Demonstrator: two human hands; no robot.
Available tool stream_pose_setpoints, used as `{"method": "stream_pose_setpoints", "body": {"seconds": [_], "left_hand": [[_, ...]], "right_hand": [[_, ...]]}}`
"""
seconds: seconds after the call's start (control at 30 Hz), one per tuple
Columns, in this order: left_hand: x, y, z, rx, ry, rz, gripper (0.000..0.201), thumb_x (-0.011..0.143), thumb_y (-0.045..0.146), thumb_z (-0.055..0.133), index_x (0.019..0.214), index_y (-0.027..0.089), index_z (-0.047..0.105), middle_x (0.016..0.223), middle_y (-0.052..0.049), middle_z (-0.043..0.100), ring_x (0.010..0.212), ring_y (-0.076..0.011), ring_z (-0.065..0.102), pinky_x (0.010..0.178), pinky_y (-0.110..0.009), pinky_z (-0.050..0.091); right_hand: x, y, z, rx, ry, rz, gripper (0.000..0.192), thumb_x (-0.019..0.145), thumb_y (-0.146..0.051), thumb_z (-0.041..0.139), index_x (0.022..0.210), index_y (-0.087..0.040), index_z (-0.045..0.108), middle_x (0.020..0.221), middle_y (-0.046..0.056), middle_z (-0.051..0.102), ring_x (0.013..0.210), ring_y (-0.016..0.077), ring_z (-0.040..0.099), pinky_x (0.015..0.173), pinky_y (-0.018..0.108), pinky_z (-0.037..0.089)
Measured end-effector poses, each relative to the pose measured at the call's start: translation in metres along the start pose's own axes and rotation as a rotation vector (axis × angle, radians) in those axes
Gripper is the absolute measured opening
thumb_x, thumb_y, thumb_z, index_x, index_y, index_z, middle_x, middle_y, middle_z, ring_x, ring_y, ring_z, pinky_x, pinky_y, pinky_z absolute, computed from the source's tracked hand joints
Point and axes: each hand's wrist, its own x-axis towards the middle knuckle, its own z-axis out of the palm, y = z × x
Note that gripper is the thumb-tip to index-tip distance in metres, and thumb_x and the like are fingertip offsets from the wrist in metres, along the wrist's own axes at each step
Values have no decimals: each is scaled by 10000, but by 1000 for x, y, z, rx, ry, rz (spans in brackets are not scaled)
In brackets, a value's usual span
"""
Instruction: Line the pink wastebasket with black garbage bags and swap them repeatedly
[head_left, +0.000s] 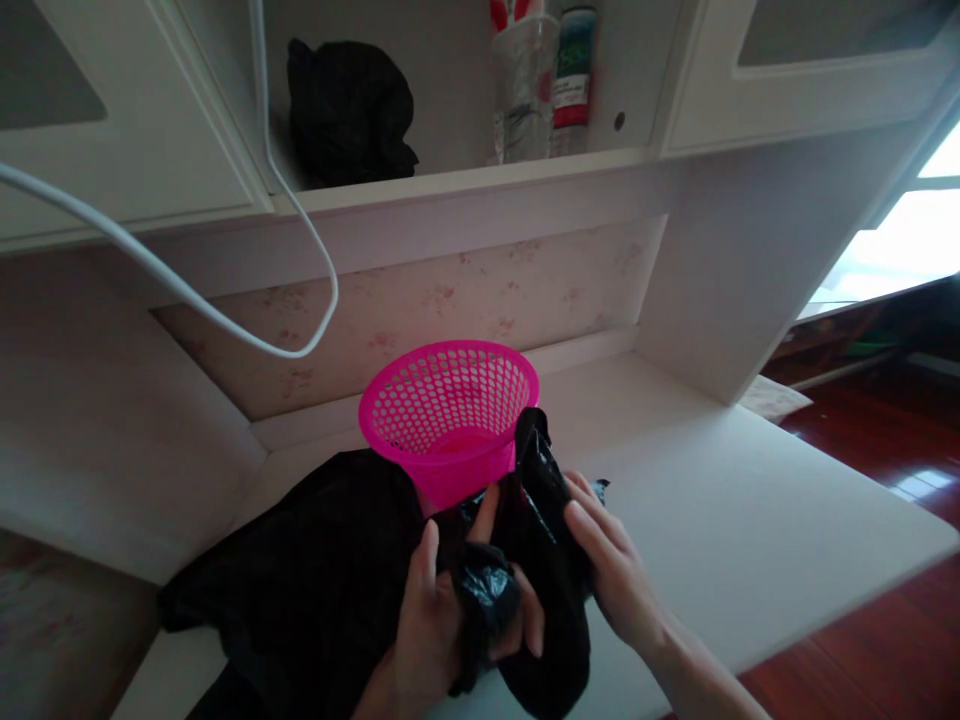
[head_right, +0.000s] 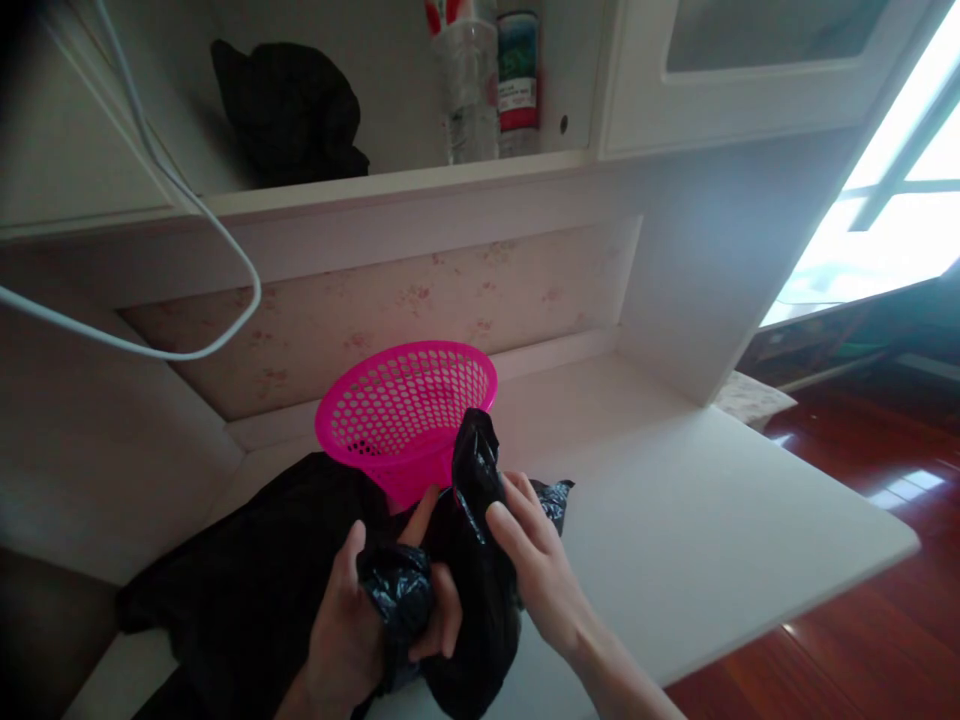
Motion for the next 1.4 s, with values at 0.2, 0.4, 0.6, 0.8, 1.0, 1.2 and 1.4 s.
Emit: {"method": "stream_pose_setpoints", "body": {"seconds": [0.2,0.4,0.6,0.8,1.0,1.2,1.4], "left_hand": [[8,0,0,155,136,-278,687,840,754,636,1058,108,718,410,3,565,255,-83,331,285,-182,218],[12,3,15,275,428,-233,685,721,772,729,893,111,676,450,-25,604,269,-60,354,287,-168,209],[13,-5,12,319,458,-128,587,718,681,807,997,183,671,571,31,624,386,-117,500,372,-222,368],[-8,-11,-10,221,114,-56,448,797,589,811,1012,213,698,880,-56,742,715,-193,681,668,-303,549],[-14,2,-3,401,-186,-59,292,806,353,866,840,219,608,845,-48,713,773,-169,656,720,-287,516],[-8,22,10,932,-422,-164,166,857,225,737,1022,215,755,876,-44,768,789,-180,705,790,-284,545],[-20,22,21,1328,-47,23,563,859,100,641,1372,333,649,1115,-10,781,982,-185,744,885,-258,566]], "right_hand": [[-5,-11,11,-516,-260,-263,287,1071,-316,465,1133,-250,738,1065,89,695,961,232,642,873,400,551],[-17,-26,-4,-753,-231,-449,511,961,-210,567,1466,-277,528,1310,132,697,1190,311,663,985,493,555],[-22,-41,-7,-696,-383,-407,486,925,-464,726,1360,-260,653,952,87,760,820,254,689,797,436,554],[-20,-33,-3,-243,-273,-133,253,1047,-391,565,898,-225,684,645,-8,649,620,145,563,693,316,494],[-10,-25,3,114,82,7,374,922,-607,694,911,-235,662,785,-4,633,689,128,551,614,220,493],[-2,-9,10,29,-207,250,470,984,-691,525,1108,-244,601,960,15,673,834,149,614,762,262,551],[-1,-3,6,-18,-85,267,474,962,-658,594,1187,-245,531,883,0,656,787,160,619,688,269,534]]}}
